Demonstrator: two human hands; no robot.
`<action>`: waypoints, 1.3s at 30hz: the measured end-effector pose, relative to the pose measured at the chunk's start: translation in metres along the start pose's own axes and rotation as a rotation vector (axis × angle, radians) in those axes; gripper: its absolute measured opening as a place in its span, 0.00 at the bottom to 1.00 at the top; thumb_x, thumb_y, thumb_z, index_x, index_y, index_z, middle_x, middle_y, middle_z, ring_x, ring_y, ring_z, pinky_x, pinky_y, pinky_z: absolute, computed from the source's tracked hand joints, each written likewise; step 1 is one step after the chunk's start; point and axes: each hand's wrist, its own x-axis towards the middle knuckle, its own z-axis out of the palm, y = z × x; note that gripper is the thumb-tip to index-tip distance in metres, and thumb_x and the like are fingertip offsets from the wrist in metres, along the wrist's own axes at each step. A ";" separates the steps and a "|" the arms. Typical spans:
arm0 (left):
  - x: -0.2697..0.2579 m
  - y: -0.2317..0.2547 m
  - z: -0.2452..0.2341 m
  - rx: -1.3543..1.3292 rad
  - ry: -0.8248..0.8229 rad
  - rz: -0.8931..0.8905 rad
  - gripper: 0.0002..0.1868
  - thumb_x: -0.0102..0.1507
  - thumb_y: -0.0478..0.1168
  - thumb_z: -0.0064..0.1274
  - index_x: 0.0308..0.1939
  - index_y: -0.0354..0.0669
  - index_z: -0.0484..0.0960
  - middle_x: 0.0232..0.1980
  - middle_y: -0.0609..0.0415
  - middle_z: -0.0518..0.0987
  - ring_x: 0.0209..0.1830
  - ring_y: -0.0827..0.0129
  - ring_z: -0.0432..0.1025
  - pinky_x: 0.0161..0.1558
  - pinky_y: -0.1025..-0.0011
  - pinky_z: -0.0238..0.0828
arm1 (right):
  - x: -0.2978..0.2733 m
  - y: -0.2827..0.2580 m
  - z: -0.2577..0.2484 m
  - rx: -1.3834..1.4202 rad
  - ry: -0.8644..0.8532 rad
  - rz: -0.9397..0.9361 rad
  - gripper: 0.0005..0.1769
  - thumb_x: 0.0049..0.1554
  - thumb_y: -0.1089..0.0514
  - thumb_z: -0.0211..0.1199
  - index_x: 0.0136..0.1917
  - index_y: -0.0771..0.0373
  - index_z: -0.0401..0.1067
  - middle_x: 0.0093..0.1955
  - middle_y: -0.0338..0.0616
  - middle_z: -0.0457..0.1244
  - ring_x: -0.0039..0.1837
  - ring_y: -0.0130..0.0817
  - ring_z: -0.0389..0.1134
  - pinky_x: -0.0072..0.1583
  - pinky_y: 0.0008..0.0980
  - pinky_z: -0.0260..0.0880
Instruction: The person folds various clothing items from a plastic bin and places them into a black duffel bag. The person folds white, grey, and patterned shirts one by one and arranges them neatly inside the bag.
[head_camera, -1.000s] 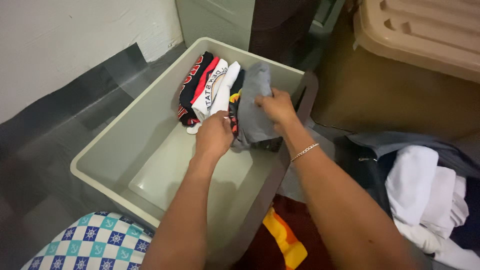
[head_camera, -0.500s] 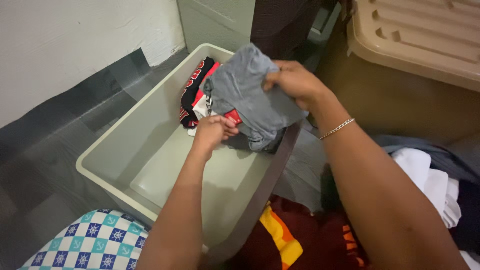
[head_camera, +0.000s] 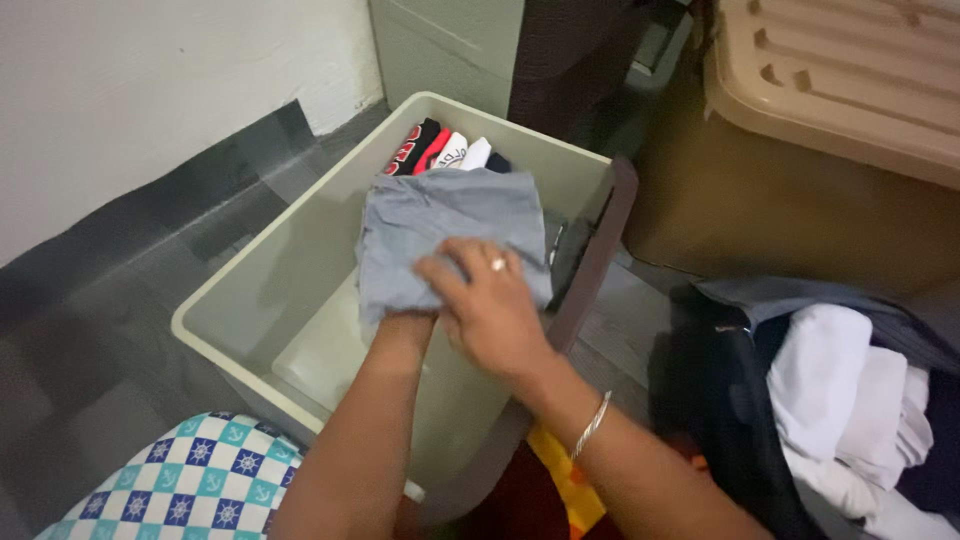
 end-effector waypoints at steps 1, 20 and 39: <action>0.000 0.001 -0.002 -0.012 -0.024 -0.001 0.32 0.70 0.60 0.30 0.67 0.42 0.68 0.63 0.43 0.76 0.58 0.54 0.75 0.61 0.54 0.72 | -0.005 -0.007 0.000 -0.004 -0.005 -0.011 0.31 0.47 0.62 0.66 0.65 0.55 0.73 0.65 0.48 0.62 0.68 0.48 0.62 0.66 0.50 0.59; 0.012 0.008 -0.070 -0.099 -0.182 -0.095 0.28 0.70 0.59 0.38 0.65 0.45 0.72 0.61 0.47 0.77 0.56 0.57 0.75 0.61 0.55 0.72 | 0.039 0.024 -0.026 0.355 -0.350 0.080 0.21 0.60 0.60 0.61 0.67 0.55 0.68 0.57 0.50 0.70 0.60 0.54 0.71 0.59 0.46 0.69; -0.005 -0.006 -0.002 0.210 -0.058 0.140 0.44 0.63 0.70 0.50 0.72 0.45 0.67 0.70 0.53 0.70 0.71 0.62 0.65 0.75 0.55 0.57 | 0.078 0.092 0.019 0.524 -0.266 0.411 0.17 0.63 0.51 0.59 0.61 0.59 0.74 0.50 0.47 0.71 0.53 0.38 0.71 0.57 0.37 0.70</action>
